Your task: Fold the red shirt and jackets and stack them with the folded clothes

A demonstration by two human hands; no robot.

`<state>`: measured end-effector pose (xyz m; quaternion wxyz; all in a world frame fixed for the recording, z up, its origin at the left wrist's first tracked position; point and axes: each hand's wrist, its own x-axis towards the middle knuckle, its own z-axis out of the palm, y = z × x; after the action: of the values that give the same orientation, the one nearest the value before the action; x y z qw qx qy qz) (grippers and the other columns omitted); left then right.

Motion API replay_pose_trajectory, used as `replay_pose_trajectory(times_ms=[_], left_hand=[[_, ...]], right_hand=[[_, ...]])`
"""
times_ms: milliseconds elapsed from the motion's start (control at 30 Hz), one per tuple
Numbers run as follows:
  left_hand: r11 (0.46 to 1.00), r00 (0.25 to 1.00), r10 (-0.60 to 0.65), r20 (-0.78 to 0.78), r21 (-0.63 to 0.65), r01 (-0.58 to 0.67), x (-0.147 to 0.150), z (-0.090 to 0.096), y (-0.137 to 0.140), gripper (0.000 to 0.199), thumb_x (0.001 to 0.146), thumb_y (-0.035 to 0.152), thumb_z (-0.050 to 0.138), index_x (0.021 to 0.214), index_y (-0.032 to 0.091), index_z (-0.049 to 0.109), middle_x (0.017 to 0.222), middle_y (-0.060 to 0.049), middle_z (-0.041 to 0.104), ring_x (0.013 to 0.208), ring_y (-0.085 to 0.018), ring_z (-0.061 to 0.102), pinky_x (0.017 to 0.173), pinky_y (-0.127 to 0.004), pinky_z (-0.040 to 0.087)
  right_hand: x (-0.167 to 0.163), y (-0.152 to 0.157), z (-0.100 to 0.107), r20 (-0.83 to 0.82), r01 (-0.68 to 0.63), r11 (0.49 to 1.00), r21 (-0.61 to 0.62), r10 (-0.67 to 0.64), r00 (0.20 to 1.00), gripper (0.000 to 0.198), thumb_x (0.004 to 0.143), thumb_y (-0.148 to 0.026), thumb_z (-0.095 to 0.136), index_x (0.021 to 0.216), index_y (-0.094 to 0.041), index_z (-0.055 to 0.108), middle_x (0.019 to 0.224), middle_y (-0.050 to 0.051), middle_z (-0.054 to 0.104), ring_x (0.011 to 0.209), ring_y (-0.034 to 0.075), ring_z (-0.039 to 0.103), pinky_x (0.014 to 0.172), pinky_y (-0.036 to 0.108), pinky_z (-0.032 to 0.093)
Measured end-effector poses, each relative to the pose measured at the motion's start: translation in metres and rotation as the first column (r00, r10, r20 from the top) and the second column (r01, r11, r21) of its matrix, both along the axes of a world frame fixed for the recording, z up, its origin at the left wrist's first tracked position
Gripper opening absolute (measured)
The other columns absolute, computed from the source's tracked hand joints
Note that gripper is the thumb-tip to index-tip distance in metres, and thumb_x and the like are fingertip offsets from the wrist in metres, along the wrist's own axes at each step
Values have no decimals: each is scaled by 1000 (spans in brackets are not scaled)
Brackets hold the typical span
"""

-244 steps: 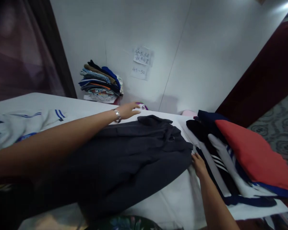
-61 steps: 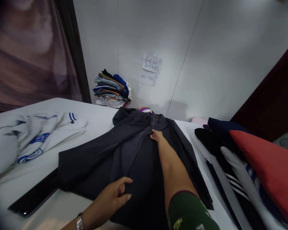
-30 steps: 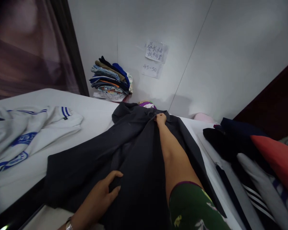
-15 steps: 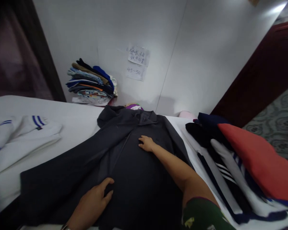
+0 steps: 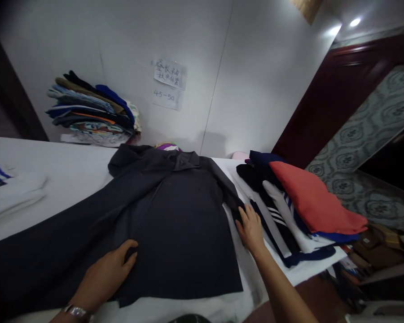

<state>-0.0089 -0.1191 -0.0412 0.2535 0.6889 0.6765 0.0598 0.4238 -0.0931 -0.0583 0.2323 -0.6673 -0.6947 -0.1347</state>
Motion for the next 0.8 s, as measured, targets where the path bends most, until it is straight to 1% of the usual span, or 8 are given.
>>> replay_pose_trajectory(times_ms=[67, 133, 200, 267, 400, 600, 733, 800], left_hand=[[1000, 1000, 25, -16, 9, -24, 2, 1, 0, 39, 87, 36, 31, 114, 23, 55, 95, -11, 70, 91, -29, 66, 76, -40, 45], [999, 999, 43, -29, 16, -43, 3, 2, -1, 39, 87, 37, 32, 114, 23, 56, 93, -10, 70, 89, -28, 66, 75, -39, 45], [998, 998, 53, -38, 20, -52, 4, 2, -1, 39, 87, 37, 31, 114, 23, 56, 93, -10, 70, 89, -27, 66, 75, -38, 45], [998, 998, 55, -43, 23, -54, 3, 3, -1, 40, 88, 38, 31, 114, 23, 56, 96, -10, 70, 91, -27, 65, 75, -37, 45], [999, 999, 38, -38, 34, -37, 2, 2, -1, 40, 88, 39, 32, 116, 23, 56, 101, -9, 69, 92, -25, 65, 76, -35, 45], [999, 996, -11, -92, 42, 15, -1, 7, -3, 45, 88, 38, 32, 121, 18, 55, 108, -12, 67, 95, -26, 64, 79, -37, 45], [969, 979, 53, -195, 245, -3, 10, 34, 3, 49, 87, 39, 33, 121, 13, 57, 118, -14, 61, 98, -28, 62, 77, -38, 45], [942, 994, 49, -98, 337, -13, 25, 54, 11, 48, 86, 45, 36, 117, 16, 59, 113, -12, 62, 95, -26, 62, 76, -36, 45]], right_hand=[[10, -12, -4, -102, 104, 994, -43, -108, 989, 56, 82, -35, 52, 135, -19, 45, 142, 15, 44, 131, 31, 39, 101, 51, 37], [18, -18, -6, -274, 157, 968, -195, -208, 939, 65, 77, -38, 56, 138, -19, 43, 128, 14, 57, 115, 29, 55, 91, 44, 45], [24, -17, -8, -454, 119, 938, -325, -266, 851, 64, 71, -38, 60, 132, -20, 50, 107, 10, 68, 91, 26, 65, 79, 38, 49], [30, -11, -6, -622, 35, 939, -341, -253, 741, 50, 66, -35, 61, 113, -20, 64, 89, 7, 71, 79, 24, 66, 74, 36, 49], [41, 11, 18, -795, -69, 964, -257, -170, 582, 35, 67, -36, 54, 90, -15, 69, 73, 6, 69, 67, 23, 64, 62, 34, 48], [44, 43, 101, -955, -2, 997, 82, 79, 287, 25, 66, -32, 64, 87, -19, 68, 80, 8, 69, 65, 17, 62, 61, 27, 47], [19, 62, 139, -978, -70, 982, 176, 183, 102, 25, 62, -30, 69, 84, -19, 66, 80, 3, 68, 65, 13, 60, 62, 25, 47], [-7, 67, 143, -974, -150, 968, 199, 212, 75, 31, 60, -32, 71, 87, -18, 66, 78, 2, 67, 64, 13, 59, 62, 25, 46]])
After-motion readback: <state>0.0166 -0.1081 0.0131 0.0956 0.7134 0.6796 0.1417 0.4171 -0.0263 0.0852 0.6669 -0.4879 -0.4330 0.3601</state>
